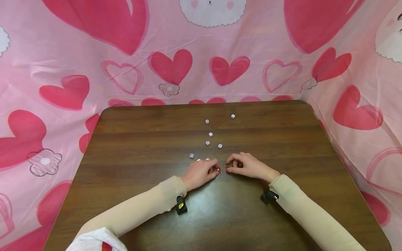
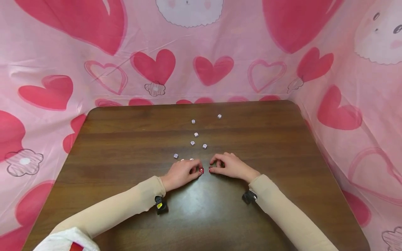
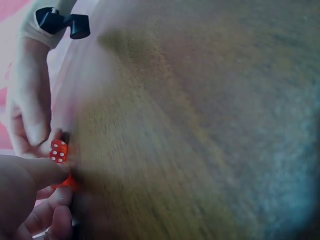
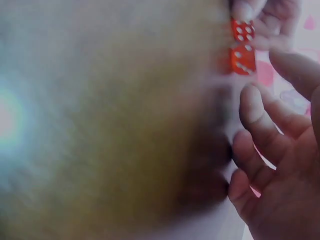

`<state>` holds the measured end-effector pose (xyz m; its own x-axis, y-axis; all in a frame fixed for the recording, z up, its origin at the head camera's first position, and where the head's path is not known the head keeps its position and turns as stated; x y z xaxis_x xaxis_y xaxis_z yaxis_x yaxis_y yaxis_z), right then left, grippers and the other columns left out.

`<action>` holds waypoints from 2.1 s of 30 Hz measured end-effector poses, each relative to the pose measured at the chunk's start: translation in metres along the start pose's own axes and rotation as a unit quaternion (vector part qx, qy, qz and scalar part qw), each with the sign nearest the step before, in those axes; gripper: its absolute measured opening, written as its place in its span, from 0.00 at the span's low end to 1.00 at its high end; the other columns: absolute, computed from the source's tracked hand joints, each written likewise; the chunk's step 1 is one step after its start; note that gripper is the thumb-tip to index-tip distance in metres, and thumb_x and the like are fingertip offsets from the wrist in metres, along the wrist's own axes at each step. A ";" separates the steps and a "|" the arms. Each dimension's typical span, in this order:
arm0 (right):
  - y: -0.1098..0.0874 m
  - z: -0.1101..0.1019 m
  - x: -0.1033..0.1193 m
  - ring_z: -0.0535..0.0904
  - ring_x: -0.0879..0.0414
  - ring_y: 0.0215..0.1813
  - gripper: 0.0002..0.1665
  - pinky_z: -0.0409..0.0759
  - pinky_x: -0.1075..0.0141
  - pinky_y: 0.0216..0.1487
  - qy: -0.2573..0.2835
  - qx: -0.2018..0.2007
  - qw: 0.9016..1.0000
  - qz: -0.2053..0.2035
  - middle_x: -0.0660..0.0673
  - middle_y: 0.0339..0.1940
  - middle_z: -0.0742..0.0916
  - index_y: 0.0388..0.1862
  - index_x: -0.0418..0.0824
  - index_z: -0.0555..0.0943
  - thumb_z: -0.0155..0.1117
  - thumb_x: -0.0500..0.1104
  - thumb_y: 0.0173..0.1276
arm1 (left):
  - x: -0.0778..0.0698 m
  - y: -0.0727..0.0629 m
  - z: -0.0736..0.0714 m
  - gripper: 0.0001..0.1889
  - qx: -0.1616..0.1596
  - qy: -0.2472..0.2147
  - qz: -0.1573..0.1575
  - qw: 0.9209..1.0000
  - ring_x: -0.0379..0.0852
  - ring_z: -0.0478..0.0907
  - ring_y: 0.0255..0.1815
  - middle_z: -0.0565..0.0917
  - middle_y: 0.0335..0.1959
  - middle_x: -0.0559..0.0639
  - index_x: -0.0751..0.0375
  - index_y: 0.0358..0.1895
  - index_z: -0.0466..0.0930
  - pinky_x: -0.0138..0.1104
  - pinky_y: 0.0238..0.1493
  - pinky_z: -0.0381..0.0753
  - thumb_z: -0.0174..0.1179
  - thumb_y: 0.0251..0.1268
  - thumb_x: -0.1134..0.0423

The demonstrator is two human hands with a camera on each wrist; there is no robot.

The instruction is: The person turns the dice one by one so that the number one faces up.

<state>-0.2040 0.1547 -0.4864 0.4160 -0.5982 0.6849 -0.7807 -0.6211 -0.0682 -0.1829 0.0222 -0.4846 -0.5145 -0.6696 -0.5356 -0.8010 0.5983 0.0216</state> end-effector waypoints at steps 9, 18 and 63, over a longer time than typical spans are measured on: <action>0.030 -0.045 -0.028 0.78 0.58 0.35 0.06 0.76 0.63 0.40 0.038 -0.082 0.995 0.045 0.50 0.32 0.87 0.46 0.42 0.86 0.67 0.41 0.75 | 0.002 -0.003 -0.001 0.05 -0.013 -0.012 -0.009 1.000 0.33 0.72 0.22 0.76 0.21 0.35 0.48 0.45 0.82 0.33 0.25 0.69 0.67 0.72 0.56; 0.072 -0.106 -0.087 0.81 0.46 0.42 0.14 0.76 0.57 0.48 0.067 -0.177 0.973 0.133 0.37 0.42 0.88 0.55 0.35 0.82 0.63 0.43 0.79 | 0.003 -0.005 0.000 0.05 -0.024 -0.010 -0.013 1.000 0.34 0.73 0.23 0.78 0.21 0.34 0.47 0.44 0.83 0.34 0.25 0.70 0.68 0.70 0.55; 0.103 -0.108 -0.109 0.78 0.47 0.41 0.10 0.73 0.56 0.48 0.019 -0.148 0.978 0.148 0.42 0.35 0.86 0.46 0.37 0.84 0.67 0.44 0.75 | -0.002 -0.005 0.000 0.05 -0.023 -0.001 0.006 1.000 0.31 0.70 0.21 0.75 0.20 0.35 0.49 0.43 0.82 0.31 0.22 0.66 0.67 0.70 0.57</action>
<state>-0.3799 0.2106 -0.4894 0.1379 -0.7072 0.6934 -0.9676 -0.2456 -0.0581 -0.1776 0.0202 -0.4841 -0.5232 -0.6615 -0.5373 -0.8082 0.5852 0.0665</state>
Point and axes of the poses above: each hand's wrist, its own y-axis towards the middle knuckle, its own z-axis out of the palm, x = y × z, the point moved 10 cm from there along y, towards the middle knuckle
